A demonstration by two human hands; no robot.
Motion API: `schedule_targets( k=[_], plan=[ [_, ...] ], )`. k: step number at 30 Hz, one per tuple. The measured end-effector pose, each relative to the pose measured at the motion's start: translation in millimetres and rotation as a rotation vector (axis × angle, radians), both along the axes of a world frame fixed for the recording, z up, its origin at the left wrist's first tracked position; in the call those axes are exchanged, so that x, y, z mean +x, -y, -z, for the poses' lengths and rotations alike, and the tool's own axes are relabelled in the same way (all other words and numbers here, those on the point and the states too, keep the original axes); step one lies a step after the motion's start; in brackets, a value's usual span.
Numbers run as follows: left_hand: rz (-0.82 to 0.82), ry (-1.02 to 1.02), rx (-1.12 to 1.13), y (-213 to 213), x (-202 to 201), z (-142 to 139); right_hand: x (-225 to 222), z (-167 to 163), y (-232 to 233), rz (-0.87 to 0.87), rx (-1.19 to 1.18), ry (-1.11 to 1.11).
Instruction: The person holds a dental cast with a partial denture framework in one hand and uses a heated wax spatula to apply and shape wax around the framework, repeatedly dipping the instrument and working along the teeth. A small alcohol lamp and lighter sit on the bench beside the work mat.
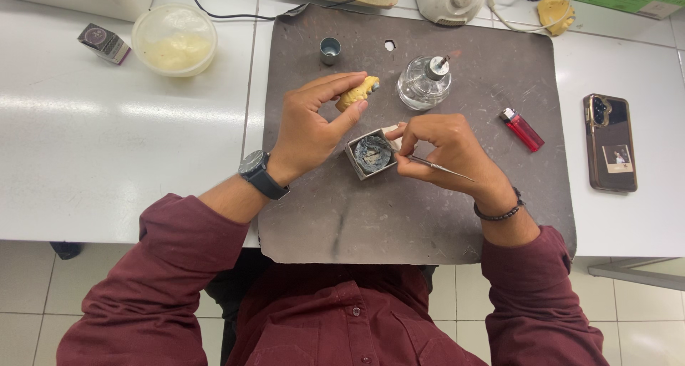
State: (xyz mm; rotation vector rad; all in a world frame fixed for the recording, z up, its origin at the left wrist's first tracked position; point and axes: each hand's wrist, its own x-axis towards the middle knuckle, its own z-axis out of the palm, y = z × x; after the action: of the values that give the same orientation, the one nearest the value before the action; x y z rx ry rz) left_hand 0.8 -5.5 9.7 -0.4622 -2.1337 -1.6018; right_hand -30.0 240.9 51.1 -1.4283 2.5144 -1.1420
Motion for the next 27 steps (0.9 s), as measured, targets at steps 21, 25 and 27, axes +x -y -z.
schedule_targets(
  k=[21, 25, 27],
  plan=[
    [0.154, -0.076, -0.043, 0, 4, -5, -14, 19, -22, 0.026, -0.724, 0.415],
    [0.214, -0.058, -0.001, -1, 4, -3, -10, 18, -24, 0.029, -0.681, 0.392],
    [0.235, -0.042, 0.018, -1, 3, -2, -10, 17, -24, 0.041, -0.65, 0.383]
  ],
)
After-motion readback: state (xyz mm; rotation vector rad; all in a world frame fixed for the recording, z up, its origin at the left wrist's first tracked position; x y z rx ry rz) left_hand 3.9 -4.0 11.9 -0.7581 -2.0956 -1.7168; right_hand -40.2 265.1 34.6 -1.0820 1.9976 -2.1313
